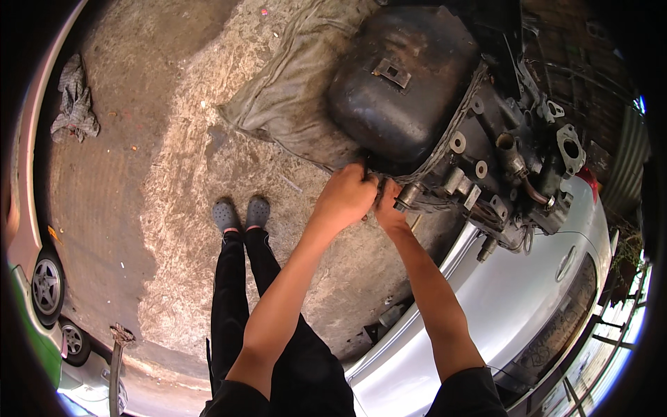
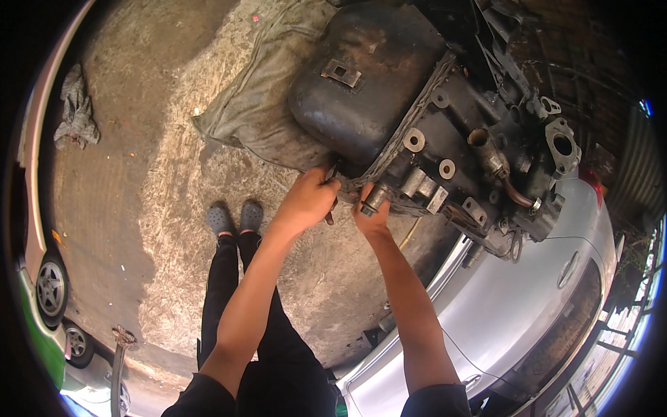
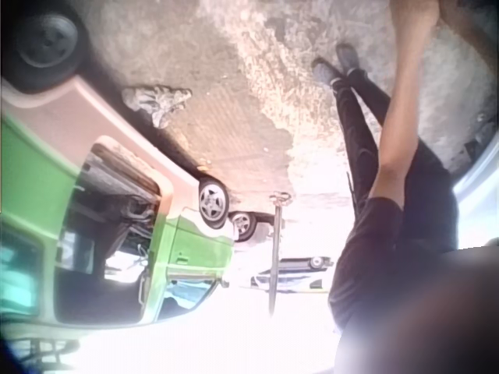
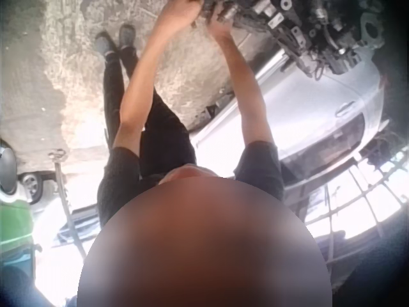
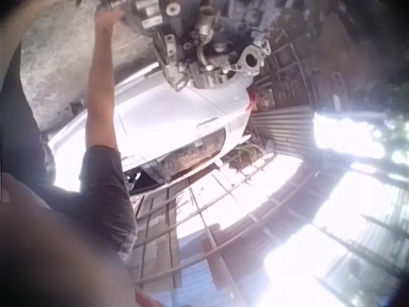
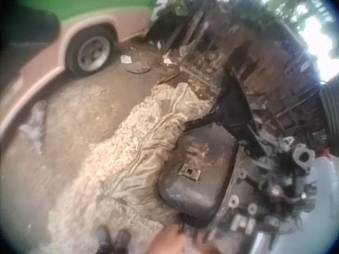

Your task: The person uses a wrench to loosen and remove a bolt from a car engine resting on a cloth on the ground. They then wipe the engine surface with a rag and continue to manipulate components by hand.

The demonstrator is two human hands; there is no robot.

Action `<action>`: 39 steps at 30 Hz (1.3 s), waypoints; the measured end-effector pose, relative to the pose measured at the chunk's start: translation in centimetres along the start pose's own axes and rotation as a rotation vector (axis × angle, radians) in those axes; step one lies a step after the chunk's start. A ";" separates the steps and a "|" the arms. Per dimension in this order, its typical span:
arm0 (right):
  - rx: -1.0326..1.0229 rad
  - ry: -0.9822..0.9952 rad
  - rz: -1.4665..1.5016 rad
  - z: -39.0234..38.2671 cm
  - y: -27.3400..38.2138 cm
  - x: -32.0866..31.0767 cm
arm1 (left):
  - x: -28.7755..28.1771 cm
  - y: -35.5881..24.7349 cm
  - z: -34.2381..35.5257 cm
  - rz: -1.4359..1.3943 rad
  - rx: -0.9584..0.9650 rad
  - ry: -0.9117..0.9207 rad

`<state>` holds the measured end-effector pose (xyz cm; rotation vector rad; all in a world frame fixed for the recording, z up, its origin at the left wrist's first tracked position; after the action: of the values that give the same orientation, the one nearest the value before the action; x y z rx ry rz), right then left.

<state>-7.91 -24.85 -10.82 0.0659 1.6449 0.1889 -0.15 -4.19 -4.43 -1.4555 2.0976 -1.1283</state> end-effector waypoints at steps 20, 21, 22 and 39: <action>0.269 0.290 0.154 -2.0 -2.5 2.3 | -0.9 2.7 -0.9 0.584 0.209 -0.175; 0.354 0.327 0.162 -2.1 -2.7 1.9 | -0.6 2.9 -1.0 0.641 0.236 -0.207; 0.338 0.244 0.145 -1.6 -2.2 1.9 | -0.4 3.0 -1.0 0.675 0.282 -0.242; 0.402 0.012 0.796 -2.8 -3.0 3.8 | 0.4 6.4 1.2 0.242 0.367 -0.132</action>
<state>-10.81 -27.50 -14.82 1.0314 1.5721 0.4559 -3.54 -4.02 -10.02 -1.0457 1.8012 -1.2064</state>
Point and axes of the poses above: each hand's wrist, its own z-axis towards the middle knuckle, its own x-axis out of the palm, y = z × x, the point moved 3 cm from there along z, towards the middle knuckle
